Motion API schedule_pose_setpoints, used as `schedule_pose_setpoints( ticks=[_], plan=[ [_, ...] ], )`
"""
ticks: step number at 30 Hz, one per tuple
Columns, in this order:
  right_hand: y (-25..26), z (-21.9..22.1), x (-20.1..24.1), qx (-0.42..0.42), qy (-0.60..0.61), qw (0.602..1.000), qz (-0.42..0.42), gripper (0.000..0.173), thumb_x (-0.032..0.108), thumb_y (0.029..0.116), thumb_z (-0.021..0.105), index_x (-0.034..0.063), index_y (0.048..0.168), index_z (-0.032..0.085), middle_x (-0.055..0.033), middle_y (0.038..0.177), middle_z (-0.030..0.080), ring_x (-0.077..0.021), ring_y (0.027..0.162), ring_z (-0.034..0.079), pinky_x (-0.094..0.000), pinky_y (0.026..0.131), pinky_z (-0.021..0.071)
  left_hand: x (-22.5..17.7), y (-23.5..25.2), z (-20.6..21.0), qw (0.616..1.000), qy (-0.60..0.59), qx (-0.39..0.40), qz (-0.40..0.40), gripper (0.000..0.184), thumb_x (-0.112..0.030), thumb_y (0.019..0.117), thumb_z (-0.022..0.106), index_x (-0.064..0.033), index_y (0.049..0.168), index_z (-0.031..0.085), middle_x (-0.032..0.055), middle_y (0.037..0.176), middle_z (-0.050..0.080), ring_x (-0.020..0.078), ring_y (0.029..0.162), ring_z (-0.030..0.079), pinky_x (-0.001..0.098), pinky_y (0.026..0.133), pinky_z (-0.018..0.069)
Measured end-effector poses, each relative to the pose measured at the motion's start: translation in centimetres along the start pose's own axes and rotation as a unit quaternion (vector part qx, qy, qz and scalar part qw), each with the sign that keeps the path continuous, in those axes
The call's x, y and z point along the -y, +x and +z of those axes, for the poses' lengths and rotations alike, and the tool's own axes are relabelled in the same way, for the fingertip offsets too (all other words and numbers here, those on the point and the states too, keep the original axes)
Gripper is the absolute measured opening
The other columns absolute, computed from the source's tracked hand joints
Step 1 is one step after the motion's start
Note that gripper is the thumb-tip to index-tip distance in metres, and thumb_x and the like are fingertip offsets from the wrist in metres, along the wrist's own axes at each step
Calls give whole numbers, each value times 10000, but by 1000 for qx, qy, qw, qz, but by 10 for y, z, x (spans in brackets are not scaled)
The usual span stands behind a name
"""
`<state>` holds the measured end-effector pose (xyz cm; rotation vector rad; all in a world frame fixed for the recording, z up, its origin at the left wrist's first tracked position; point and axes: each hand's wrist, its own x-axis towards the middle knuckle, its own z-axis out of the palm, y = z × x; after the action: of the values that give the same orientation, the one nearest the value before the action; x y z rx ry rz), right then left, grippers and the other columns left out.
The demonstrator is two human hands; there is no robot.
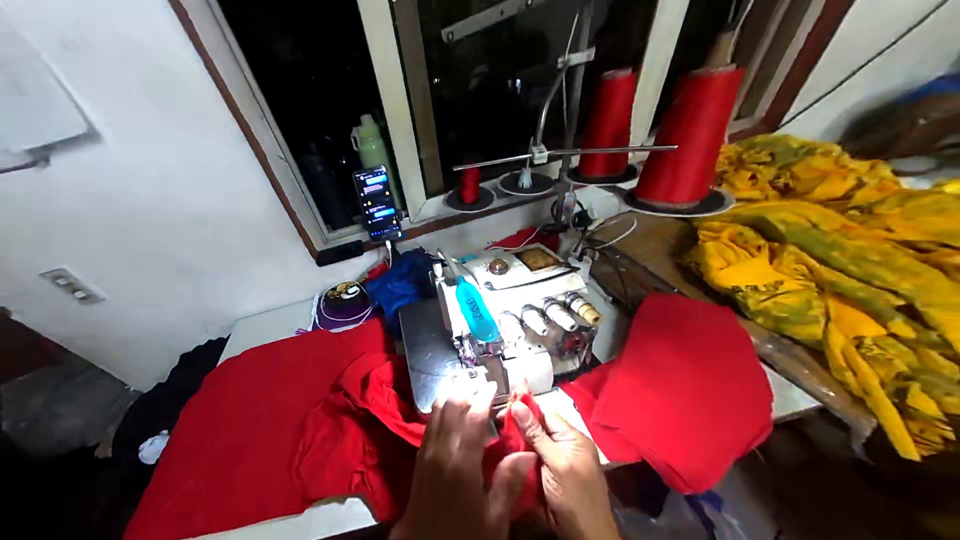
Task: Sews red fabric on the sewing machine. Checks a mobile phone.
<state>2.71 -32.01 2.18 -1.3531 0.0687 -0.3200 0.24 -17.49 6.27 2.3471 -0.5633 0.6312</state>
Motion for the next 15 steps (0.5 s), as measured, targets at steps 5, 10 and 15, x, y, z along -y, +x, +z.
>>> schedule_pose_setpoints(
  ticks=[5,10,15],
  plan=[
    [-17,-10,59,143,156,958,-195,252,266,934,733,194,1172,690,99,984,759,-3,875,710,-204,782,605,-45,62,-46,986,-3,-28,162,235,-246,980,650,-45,946,767,73,825,722,179,777,713,349,695,599],
    [-39,-44,56,264,-104,941,-186,130,218,889,799,105,948,776,54,863,767,-10,779,717,-253,725,627,-78,74,-101,971,-38,-162,170,184,-175,994,649,-44,910,747,-7,816,687,33,734,643,197,661,559],
    [-46,-106,133,311,-123,912,-238,95,117,929,740,82,1012,769,54,919,768,14,818,701,-211,748,608,-100,36,-149,939,-80,-276,192,108,-179,1006,645,-121,983,733,-66,902,688,30,821,655,202,726,575]
  ],
)
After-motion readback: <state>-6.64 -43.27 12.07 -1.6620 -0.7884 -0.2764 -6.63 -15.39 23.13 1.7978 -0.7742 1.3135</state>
